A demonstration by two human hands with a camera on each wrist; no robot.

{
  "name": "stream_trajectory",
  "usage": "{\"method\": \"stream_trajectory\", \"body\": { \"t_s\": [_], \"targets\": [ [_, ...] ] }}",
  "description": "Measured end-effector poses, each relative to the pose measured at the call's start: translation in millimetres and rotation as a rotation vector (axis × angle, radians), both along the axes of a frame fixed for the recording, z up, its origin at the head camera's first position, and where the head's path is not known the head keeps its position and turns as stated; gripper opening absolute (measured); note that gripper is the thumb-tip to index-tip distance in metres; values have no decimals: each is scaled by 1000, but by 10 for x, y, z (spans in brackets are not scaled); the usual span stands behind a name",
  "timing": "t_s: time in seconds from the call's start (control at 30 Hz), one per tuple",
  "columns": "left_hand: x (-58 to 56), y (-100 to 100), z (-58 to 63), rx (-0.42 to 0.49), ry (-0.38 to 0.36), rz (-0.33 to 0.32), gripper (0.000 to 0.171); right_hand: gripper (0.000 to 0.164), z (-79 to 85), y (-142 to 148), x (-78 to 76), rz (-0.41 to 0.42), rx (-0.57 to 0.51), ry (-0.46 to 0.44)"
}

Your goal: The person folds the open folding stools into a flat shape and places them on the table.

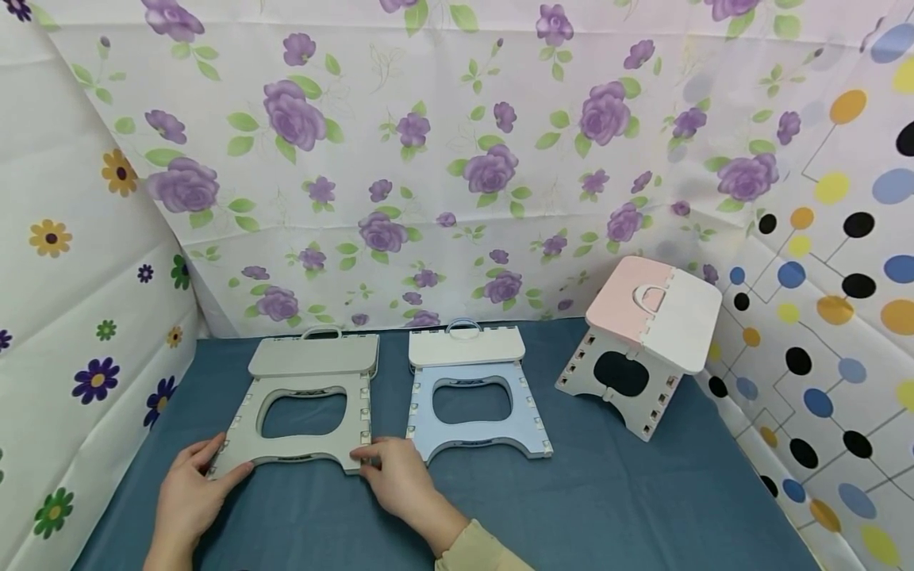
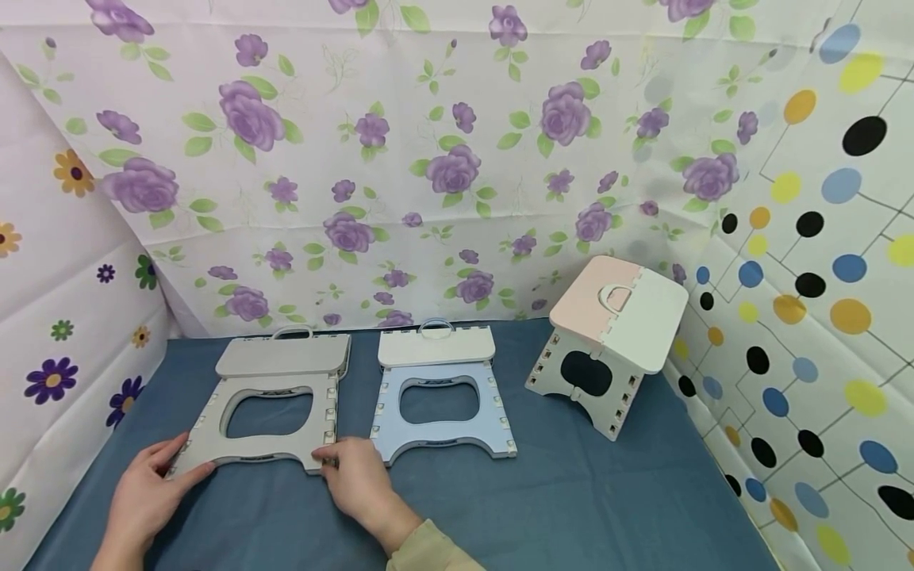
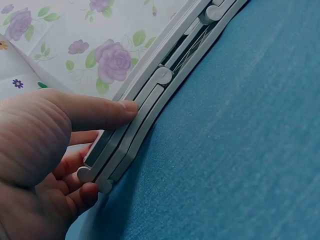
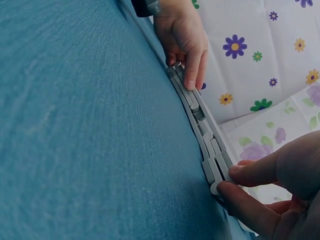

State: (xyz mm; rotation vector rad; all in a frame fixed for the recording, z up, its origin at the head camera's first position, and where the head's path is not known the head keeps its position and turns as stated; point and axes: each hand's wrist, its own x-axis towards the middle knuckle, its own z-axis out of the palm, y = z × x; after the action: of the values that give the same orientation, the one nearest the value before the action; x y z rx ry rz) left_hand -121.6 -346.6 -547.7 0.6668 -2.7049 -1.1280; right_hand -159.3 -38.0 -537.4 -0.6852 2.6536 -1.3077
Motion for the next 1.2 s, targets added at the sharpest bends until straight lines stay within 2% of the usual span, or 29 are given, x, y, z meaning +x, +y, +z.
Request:
{"method": "stream_trajectory", "body": {
  "t_s": [0.37,0.6,0.97,1.2],
  "targets": [
    [8,-18,22,44,-15,9,85,27,9,16,-9,10,-5,-8],
    [13,-9,20,46,-13,26,86,20,-5,12,-22,11,19,35],
    [21,-10,22,60,36,79,80,17,61,34,-14,-3,-27,8],
    [22,-8,78,84,53,95,77,21,151,63,-3,-23,-48,-58]
  ]
}}
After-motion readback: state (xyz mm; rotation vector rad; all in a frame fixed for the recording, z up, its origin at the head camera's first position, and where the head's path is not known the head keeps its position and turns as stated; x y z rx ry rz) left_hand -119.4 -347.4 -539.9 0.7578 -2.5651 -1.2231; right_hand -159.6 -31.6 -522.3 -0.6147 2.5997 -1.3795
